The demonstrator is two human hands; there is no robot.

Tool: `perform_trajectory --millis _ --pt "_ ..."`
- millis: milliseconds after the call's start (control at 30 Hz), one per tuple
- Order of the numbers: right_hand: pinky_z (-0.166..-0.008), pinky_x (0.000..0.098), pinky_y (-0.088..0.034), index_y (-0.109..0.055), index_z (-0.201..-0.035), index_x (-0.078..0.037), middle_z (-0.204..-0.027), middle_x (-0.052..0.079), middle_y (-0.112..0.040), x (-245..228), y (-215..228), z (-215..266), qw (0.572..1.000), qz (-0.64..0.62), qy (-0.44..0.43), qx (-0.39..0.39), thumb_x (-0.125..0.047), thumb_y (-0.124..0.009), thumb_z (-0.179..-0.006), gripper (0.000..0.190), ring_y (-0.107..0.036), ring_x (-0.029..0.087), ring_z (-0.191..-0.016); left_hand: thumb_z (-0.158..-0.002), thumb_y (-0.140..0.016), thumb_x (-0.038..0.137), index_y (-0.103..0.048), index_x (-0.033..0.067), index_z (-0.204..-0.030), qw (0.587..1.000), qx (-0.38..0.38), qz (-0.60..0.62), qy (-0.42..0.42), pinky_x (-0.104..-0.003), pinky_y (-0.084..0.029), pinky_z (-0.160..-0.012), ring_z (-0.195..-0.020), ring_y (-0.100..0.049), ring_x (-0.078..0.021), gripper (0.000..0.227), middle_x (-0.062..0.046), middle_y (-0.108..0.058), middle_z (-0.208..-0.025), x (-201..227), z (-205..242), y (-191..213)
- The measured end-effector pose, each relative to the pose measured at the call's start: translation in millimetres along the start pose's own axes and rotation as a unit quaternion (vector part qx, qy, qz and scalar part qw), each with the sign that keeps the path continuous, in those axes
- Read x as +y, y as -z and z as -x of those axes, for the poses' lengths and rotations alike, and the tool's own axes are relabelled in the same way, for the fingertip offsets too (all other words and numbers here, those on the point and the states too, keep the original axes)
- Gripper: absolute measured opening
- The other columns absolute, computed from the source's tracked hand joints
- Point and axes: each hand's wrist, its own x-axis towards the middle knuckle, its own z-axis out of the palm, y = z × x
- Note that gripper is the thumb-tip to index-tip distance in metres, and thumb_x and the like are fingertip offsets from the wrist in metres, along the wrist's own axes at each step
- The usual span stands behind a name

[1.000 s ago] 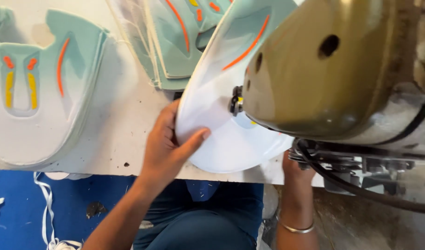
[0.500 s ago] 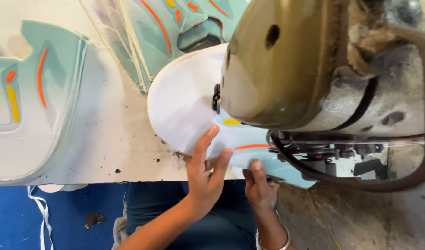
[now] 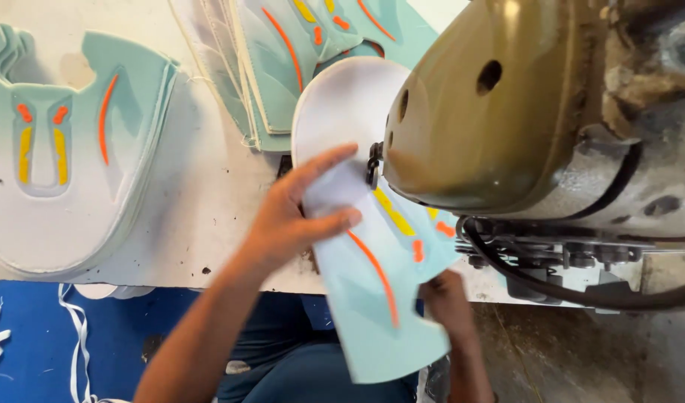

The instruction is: Stitch together layers of shoe upper components using an industrial sewing machine.

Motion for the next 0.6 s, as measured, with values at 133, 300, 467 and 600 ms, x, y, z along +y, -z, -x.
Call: perform_trajectory --millis 133,300,467,600 --pt "-0.09 0.036 -0.053 -0.061 -0.131 -0.003 -0.118 0.007 -0.071 -49.2 9.9 -6.4 1.0 0.006 -0.007 0.021 -0.031 -0.076 -0.092 0.051 -0.066 0.02 -0.106 -0.08 -0.081 0.004 -0.055 0.0065 -0.148 0.983 -0.157 0.053 0.086 -0.031 -0.052 -0.106 -0.121 -0.062 -0.0146 0.073 -0.009 -0.064 -0.137 17.9 -37.4 26.1" --pt "-0.097 0.0379 -0.054 -0.063 -0.134 -0.005 -0.124 0.006 -0.073 -170.2 -87.5 8.7 0.999 0.006 -0.015 0.028 -0.037 -0.076 -0.088 0.058 -0.068 0.022 -0.113 -0.082 -0.076 0.003 -0.057 0.0064 -0.146 0.984 -0.167 0.016 0.057 -0.032 -0.053 -0.105 -0.125 -0.062 -0.0178 0.066 -0.009 -0.063 -0.141 22.9 -16.3 16.8" --pt "-0.092 0.041 -0.057 -0.059 -0.131 0.012 -0.112 0.024 -0.069 -132.5 -80.3 35.8 0.981 0.182 -0.042 -0.048 -0.014 -0.08 -0.086 0.056 -0.068 0.029 -0.101 -0.086 -0.083 0.015 -0.062 0.0162 -0.139 0.95 0.044 -0.296 -0.096 -0.033 -0.056 -0.091 -0.121 -0.065 -0.0255 0.057 -0.013 -0.062 -0.136 29.6 38.5 1.1" --pt "-0.091 0.0393 -0.055 -0.057 -0.135 0.006 -0.115 0.018 -0.07 -122.7 -116.4 56.2 0.994 0.087 -0.067 -0.027 -0.012 -0.076 -0.085 0.057 -0.068 0.025 -0.104 -0.084 -0.084 0.016 -0.065 0.0165 -0.137 0.956 0.034 -0.276 -0.097 -0.034 -0.056 -0.096 -0.117 -0.067 -0.0253 0.057 -0.013 -0.065 -0.131 35.8 34.8 14.1"
